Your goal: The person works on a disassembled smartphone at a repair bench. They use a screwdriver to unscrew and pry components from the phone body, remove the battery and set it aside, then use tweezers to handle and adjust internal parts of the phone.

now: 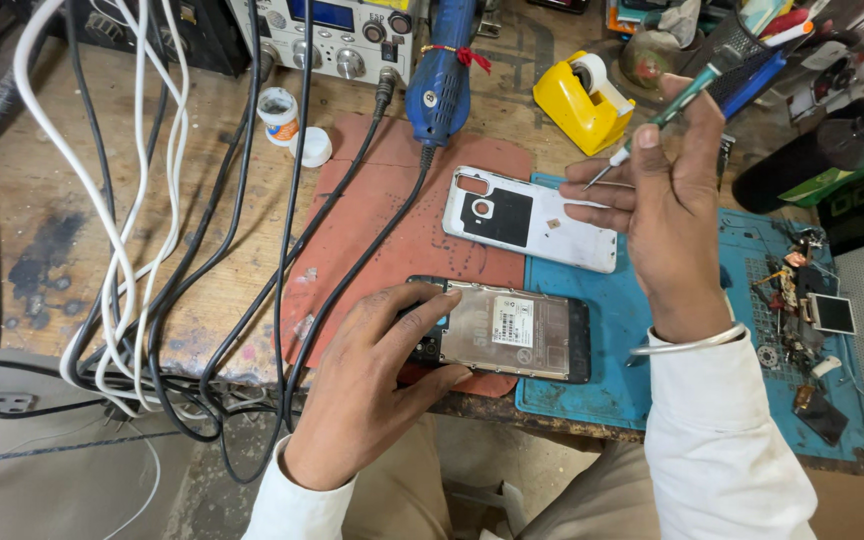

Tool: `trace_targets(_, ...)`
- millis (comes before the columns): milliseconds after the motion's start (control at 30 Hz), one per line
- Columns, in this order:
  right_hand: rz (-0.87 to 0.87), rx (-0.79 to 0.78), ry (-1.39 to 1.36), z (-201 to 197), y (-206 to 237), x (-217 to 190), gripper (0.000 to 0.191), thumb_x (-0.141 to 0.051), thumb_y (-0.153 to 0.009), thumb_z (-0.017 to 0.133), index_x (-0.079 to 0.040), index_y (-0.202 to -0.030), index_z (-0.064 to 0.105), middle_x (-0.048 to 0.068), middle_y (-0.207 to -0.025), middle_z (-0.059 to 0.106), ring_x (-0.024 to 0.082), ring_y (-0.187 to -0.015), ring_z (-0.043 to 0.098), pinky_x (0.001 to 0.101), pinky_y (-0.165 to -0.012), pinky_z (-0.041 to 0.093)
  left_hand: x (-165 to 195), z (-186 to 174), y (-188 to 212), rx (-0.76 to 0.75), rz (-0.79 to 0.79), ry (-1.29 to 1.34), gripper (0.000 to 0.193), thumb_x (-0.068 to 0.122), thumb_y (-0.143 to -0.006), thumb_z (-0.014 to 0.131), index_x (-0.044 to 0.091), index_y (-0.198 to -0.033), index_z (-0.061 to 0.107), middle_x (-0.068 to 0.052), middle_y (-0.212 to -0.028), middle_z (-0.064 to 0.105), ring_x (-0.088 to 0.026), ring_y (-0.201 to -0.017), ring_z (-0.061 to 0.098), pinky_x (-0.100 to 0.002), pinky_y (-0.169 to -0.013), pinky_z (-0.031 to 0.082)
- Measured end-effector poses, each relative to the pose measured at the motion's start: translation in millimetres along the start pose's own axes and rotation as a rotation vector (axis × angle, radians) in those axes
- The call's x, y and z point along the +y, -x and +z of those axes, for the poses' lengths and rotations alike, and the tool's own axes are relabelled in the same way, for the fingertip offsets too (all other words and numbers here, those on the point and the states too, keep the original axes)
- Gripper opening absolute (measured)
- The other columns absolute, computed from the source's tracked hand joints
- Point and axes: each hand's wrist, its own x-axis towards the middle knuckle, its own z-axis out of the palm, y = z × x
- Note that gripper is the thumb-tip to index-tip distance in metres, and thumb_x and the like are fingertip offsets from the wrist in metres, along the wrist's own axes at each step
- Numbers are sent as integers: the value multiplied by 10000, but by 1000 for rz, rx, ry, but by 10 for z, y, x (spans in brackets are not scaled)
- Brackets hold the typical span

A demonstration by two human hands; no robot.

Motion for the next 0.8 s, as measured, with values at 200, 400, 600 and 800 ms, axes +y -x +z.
trace_targets(200, -282, -67, 77, 72, 425, -146, 388, -171, -1208, 541, -85, -1525, 334, 142, -1121, 657, 207, -1044, 723, 348, -931, 654, 8, -7, 8, -4, -22, 8, 646, 231, -820, 825, 70, -1398, 586, -131, -1328, 598, -338, -1220, 585, -416, -982, 492)
trace_targets(400, -272, -144, 41, 386, 673, -50, 718, -33, -1102, 547, -150, -1602, 46, 167, -1237, 648, 198, -1006, 737, 340, -867, 664, 1, 1, 9, 3, -7, -4, 600, 239, -807, 832, 76, -1347, 624, -111, -1323, 614, -331, -1225, 591, -414, -992, 495)
trace_targets(600, -304, -263, 47, 448, 658, 58, 666, 29, -1111, 534, -148, -1590, 106, 199, -1275, 644, 208, -1058, 730, 363, -937, 674, 9, -4, -6, -4, -10, -6, 510, 239, -804, 836, 86, -1261, 668, -105, -1305, 626, -328, -1206, 604, -409, -973, 502)
trace_targets(800, -334, -270, 83, 438, 681, 118, 662, 49, -1112, 529, -153, -1585, 112, 206, -1280, 650, 211, -1063, 733, 362, -944, 667, 15, 4, -5, 5, -20, -18, 517, 243, -792, 842, 86, -1255, 675, -105, -1280, 636, -323, -1186, 616, -411, -967, 504)
